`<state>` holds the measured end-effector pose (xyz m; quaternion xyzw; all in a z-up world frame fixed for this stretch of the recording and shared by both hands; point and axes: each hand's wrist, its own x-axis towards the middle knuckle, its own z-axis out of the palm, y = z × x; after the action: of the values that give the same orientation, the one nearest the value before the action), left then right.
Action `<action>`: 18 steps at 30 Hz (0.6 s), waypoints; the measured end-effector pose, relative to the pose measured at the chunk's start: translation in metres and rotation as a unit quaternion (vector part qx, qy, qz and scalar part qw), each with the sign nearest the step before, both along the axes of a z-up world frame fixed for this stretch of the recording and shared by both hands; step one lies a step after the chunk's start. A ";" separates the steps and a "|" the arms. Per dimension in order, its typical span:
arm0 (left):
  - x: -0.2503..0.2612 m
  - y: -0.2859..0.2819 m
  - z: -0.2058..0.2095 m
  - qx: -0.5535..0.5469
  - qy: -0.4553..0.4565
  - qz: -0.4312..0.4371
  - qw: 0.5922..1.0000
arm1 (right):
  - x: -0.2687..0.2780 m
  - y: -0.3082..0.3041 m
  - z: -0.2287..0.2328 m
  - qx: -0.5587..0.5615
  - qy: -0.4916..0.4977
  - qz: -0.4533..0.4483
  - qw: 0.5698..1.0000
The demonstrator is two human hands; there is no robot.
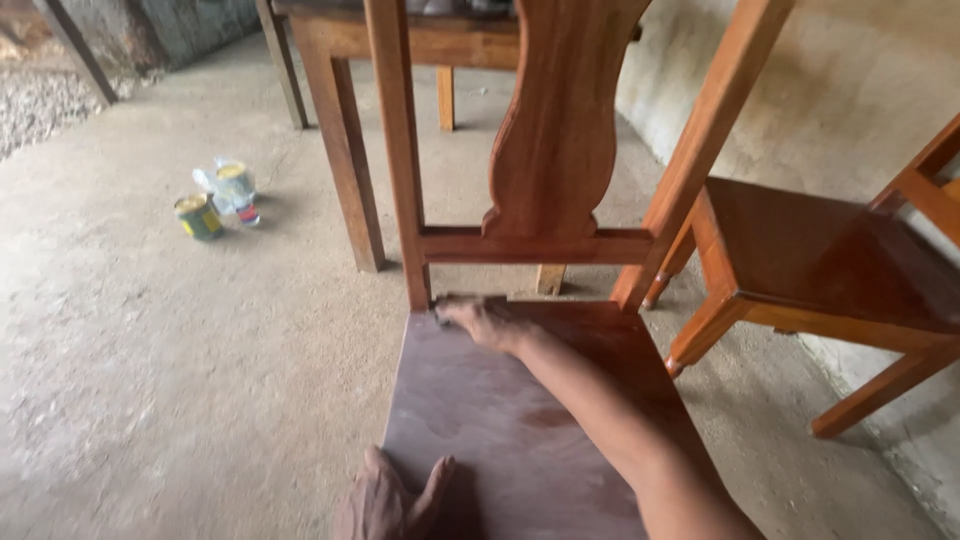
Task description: Sanding the wooden seat of a chair using a piece of sandpaper.
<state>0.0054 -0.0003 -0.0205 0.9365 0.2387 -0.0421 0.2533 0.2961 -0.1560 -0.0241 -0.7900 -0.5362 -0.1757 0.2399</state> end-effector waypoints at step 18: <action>-0.012 -0.005 0.035 -0.017 -0.029 -0.018 0.999 | -0.037 0.016 0.032 -0.091 0.064 -0.120 0.986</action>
<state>-0.0064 -0.0056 0.0146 0.9371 0.2135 -0.0235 0.2751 0.2596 -0.1400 0.0083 -0.8769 -0.4346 -0.1022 0.1779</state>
